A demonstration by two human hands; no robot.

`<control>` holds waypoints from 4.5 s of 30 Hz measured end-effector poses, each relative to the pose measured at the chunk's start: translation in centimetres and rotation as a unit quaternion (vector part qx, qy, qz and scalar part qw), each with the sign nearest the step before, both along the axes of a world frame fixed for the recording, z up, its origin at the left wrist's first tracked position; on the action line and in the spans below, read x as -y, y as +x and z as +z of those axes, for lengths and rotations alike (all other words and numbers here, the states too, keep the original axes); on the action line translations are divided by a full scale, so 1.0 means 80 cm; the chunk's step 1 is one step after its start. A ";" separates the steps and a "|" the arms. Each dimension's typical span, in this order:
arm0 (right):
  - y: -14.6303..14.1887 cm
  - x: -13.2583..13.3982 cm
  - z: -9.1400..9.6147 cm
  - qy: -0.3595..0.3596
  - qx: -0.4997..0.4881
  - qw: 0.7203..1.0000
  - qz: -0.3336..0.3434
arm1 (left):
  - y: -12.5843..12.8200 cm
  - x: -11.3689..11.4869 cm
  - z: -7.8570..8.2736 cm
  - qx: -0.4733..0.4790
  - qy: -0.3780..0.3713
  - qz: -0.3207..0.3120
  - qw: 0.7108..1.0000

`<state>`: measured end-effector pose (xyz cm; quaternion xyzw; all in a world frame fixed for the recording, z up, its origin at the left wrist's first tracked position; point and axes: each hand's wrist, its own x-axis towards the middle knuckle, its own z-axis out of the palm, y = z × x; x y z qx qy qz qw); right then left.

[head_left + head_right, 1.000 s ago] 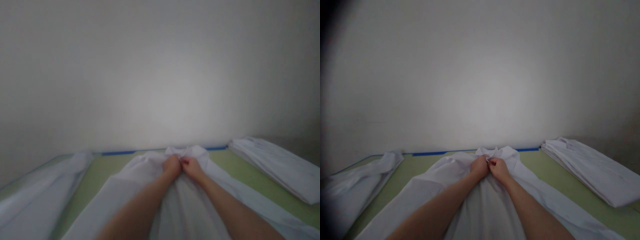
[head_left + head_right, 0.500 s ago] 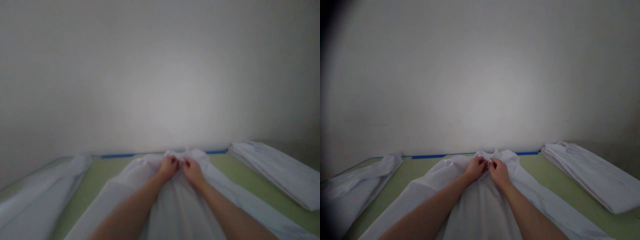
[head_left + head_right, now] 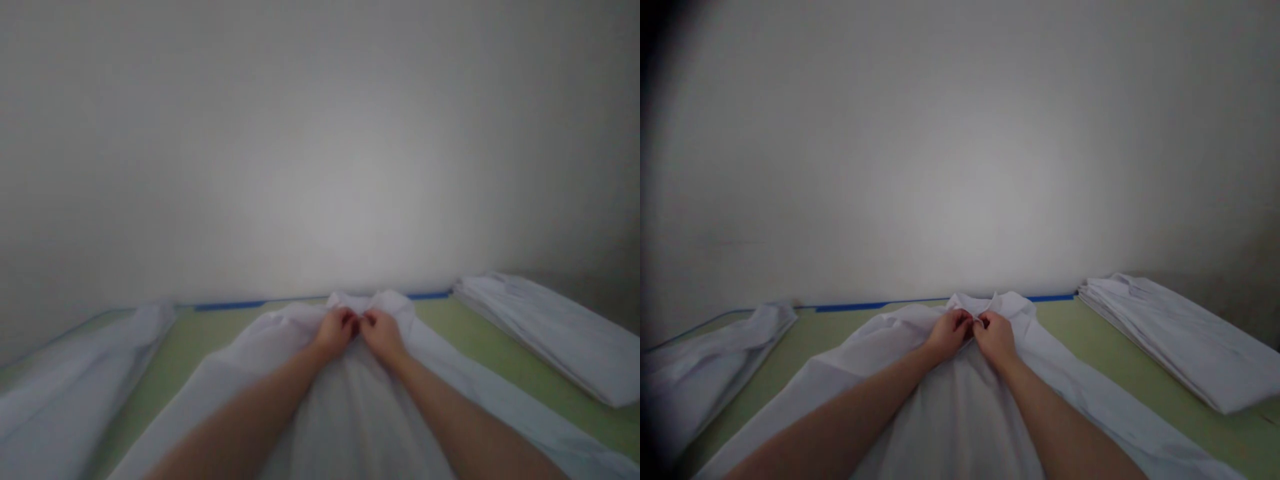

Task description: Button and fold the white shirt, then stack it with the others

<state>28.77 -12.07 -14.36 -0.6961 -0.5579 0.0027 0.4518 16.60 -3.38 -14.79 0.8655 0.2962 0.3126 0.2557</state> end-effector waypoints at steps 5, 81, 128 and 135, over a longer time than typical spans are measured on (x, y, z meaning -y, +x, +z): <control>0.008 -0.002 -0.002 -0.011 -0.022 1.000 0.006 | -0.007 0.004 0.000 0.007 0.005 -0.008 1.000; 0.002 0.028 0.011 0.005 0.082 0.996 0.027 | -0.002 0.036 0.008 0.146 -0.055 -0.044 0.987; 0.006 0.028 0.020 -0.003 0.148 0.989 0.014 | 0.006 0.021 -0.001 0.108 -0.008 -0.044 0.993; 0.002 0.029 0.021 0.016 0.120 0.993 -0.001 | 0.006 0.031 0.008 0.110 0.029 -0.042 0.993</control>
